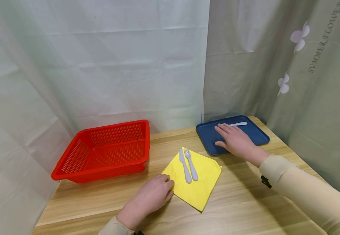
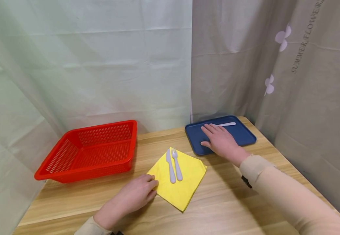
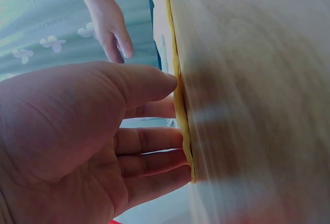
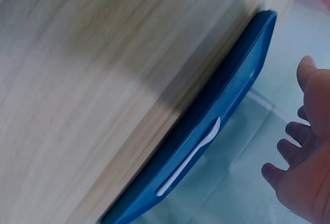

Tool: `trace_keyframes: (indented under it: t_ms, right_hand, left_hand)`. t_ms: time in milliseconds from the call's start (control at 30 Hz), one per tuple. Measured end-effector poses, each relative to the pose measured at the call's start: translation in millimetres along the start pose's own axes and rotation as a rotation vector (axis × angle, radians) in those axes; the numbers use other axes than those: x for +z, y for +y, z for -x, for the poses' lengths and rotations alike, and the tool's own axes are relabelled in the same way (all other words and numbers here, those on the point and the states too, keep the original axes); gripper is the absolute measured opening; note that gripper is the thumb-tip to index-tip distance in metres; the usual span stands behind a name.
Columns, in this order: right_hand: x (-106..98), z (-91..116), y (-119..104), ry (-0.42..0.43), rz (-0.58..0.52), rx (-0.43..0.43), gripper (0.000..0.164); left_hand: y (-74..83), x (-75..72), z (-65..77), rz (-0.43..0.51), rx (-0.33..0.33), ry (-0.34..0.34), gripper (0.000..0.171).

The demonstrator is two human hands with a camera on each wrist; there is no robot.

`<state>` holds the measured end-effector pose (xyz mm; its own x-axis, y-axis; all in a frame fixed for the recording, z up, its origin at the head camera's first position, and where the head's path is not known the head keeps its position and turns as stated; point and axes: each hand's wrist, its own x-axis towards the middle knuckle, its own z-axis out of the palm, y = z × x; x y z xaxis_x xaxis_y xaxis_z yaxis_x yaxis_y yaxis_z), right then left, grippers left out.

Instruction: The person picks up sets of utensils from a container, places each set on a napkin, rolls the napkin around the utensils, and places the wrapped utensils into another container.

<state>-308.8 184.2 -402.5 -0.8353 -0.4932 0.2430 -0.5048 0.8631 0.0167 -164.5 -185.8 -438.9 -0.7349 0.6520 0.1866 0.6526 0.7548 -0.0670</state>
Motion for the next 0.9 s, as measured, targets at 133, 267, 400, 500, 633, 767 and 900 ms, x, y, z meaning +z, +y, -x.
trace_keyframes:
  t_ms: [133,267,400,500,633,767,900]
  right_hand:
    - [0,-1,10,-0.021,-0.008,0.032,0.073]
    - [1,-4,21,-0.040,-0.005,0.070,0.073]
    - [2,-7,31,-0.059,0.006,0.099,0.074]
    - [3,-7,38,-0.068,0.011,0.115,0.074]
    - [4,-8,47,-0.079,0.029,0.133,0.075]
    - [5,-10,54,-0.100,0.047,0.154,0.075]
    - [8,-12,61,-0.118,0.054,0.167,0.075]
  left_hand:
    - [0.1,0.2,0.0,0.003,-0.002,0.001,0.014]
    - [0.5,0.4,0.3,0.004,-0.006,0.002,0.014]
    - [0.5,0.1,0.5,0.003,-0.011,0.001,0.014]
    - [0.8,-0.7,0.7,0.007,-0.011,-0.003,0.014]
    - [1.4,-1.5,0.9,0.011,-0.011,-0.004,0.014]
    - [1.4,-1.1,0.8,0.004,-0.010,0.001,0.015]
    - [1.6,-0.6,0.9,0.000,-0.007,0.003,0.015]
